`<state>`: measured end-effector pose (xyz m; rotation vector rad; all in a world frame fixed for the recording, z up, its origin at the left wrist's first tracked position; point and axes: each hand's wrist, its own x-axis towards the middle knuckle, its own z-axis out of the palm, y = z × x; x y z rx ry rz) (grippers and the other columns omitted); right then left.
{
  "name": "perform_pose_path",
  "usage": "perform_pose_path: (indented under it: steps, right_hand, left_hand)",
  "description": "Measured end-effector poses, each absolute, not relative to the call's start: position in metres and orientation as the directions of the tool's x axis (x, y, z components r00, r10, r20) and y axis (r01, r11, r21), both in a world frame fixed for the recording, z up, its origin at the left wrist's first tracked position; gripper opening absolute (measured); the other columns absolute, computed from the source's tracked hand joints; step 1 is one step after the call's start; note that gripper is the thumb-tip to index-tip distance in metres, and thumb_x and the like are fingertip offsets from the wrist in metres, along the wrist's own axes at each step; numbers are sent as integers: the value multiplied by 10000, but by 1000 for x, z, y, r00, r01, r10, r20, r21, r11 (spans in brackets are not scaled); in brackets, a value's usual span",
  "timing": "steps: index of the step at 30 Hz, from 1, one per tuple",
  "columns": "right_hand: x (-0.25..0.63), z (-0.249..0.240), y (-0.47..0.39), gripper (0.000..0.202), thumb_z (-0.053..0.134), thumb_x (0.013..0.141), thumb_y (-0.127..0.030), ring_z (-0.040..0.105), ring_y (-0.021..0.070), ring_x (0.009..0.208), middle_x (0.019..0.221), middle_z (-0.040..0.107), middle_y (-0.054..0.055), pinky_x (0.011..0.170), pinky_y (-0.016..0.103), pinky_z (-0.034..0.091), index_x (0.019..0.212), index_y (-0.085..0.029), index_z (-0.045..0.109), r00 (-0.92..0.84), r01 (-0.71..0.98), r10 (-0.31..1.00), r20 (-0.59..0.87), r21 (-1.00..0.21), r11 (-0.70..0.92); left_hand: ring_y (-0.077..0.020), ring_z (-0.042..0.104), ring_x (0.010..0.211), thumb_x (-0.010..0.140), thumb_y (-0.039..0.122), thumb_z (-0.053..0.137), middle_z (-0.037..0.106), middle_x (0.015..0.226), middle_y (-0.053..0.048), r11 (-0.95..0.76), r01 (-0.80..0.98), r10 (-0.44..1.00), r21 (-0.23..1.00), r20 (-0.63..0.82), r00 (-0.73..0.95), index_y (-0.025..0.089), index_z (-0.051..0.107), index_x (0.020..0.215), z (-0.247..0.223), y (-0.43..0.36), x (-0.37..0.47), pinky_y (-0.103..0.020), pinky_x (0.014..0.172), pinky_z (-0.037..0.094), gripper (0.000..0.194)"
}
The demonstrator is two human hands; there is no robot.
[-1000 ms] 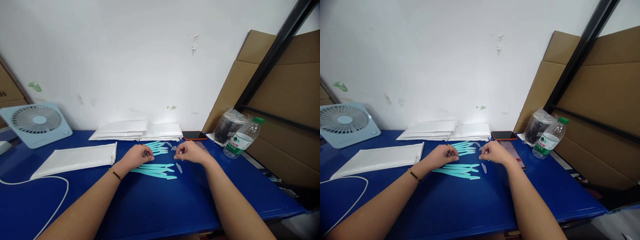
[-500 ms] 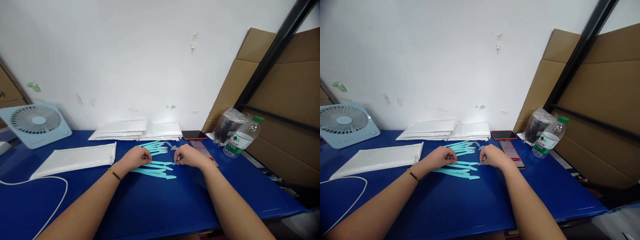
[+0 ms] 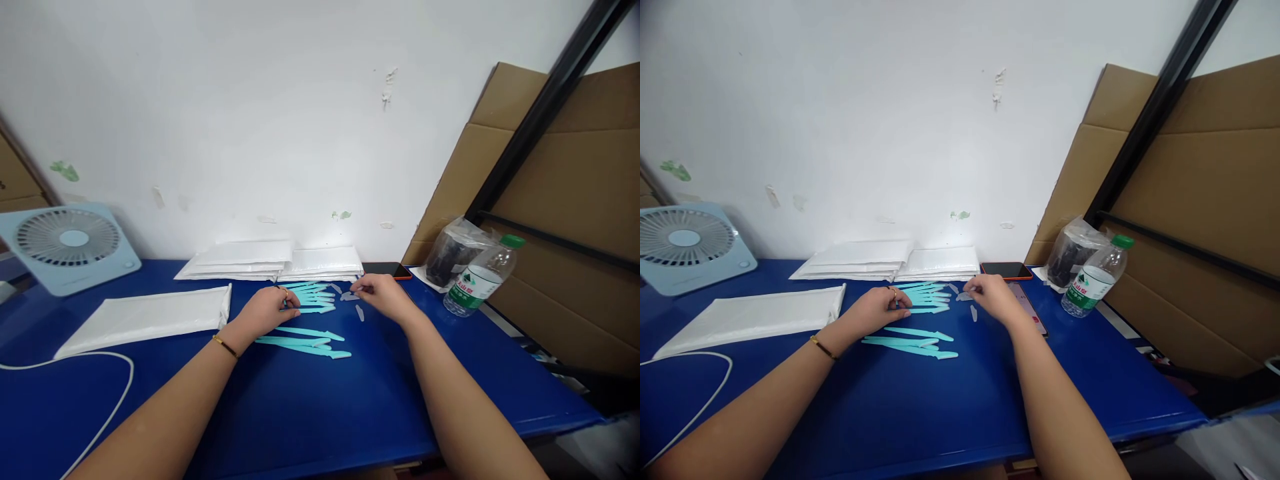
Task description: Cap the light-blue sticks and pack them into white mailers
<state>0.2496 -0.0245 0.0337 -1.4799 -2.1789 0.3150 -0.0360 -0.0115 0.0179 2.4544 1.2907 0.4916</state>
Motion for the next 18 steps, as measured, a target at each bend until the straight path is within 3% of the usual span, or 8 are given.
perform_pose_path:
  steps: [3,6,9,15,18]
  right_hand:
    - [272,40,-25,206,565,682,-134,579,138,713,845,646,23,626,225,425,824,-211,693,-349,827,929,125,-424,368]
    - [275,37,-23,202,636,625,-163,575,132,733,904,630,9,620,216,421,803,-232,703,-437,812,899,25,-419,406]
    - [265,31,-20,160,667,622,-252,580,134,701,808,641,8,603,217,418,773,-211,701,-420,815,907,-28,-452,363]
    - [247,26,-23,271,701,576,-345,594,146,629,687,647,29,535,210,422,771,-157,679,-407,775,904,-132,-574,265]
    - [245,27,-26,233,645,644,-344,590,133,569,653,644,32,502,205,431,771,-150,670,-417,756,898,-141,-602,256]
  left_hand:
    - [-137,560,688,673,468,585,644,799,-9,-538,646,773,541,12,634,217,667,821,22,-16,-37,-209,584,394,303]
    - [-125,548,634,653,469,599,633,714,2,-517,644,753,564,-58,655,210,670,779,22,-17,-37,-201,541,379,296]
    - [-115,530,589,667,453,582,617,658,11,-495,673,785,549,-49,618,208,663,738,18,-15,-36,-201,513,359,268]
    - [-126,553,636,660,433,584,634,699,5,-458,694,828,556,-18,561,206,656,736,11,-10,-37,-198,527,366,249]
    - [-129,553,637,659,429,586,634,697,4,-455,704,833,545,-18,553,207,654,730,10,-9,-38,-197,525,364,243]
